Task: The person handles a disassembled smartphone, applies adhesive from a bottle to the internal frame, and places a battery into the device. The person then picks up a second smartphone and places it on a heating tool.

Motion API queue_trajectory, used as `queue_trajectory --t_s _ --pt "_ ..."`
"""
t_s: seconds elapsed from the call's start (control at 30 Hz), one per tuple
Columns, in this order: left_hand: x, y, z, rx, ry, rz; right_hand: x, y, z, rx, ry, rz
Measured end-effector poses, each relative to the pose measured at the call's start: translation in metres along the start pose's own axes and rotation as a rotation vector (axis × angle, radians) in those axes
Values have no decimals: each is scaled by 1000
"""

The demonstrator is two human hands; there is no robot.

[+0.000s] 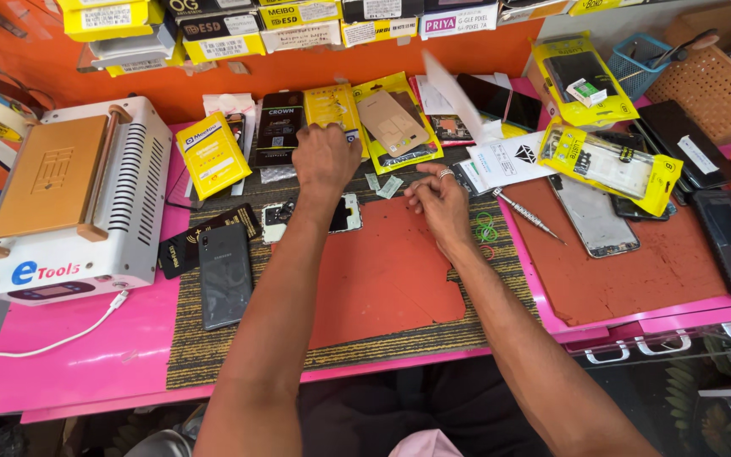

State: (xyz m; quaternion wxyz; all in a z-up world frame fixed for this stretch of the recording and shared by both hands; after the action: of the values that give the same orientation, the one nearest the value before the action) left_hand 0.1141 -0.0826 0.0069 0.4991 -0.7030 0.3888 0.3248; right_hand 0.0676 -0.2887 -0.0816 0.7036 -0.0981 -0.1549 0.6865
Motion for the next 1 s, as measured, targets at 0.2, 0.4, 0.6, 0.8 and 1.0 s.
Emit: queue_trajectory --t_s 0.2,0.4,0.6,0.8,1.0 --pt "-30 51 -1 82 142 64 0 1 3 -9 60 1" --pt "-41 75 28 118 50 345 0 1 2 -17 42 5" --pt "-42 70 61 34 -131 703 1 1 -1 -18 36 2" --pt "-43 67 63 71 -160 736 0 1 -4 31 4 0" --pt "-55 71 53 150 -155 685 0 1 -1 -17 35 19"
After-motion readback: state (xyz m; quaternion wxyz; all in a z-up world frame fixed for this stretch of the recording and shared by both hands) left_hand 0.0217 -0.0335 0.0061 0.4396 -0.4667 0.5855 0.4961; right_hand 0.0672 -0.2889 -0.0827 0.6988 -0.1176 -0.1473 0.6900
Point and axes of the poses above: each hand's wrist, its own y-axis away from the middle knuckle, its own x-axis out of the palm, z = x × y, the point moved 5 cm from there along -y, towards the middle knuckle, and after that the axes turned 9 degrees about -x, right-handed, at the moved point
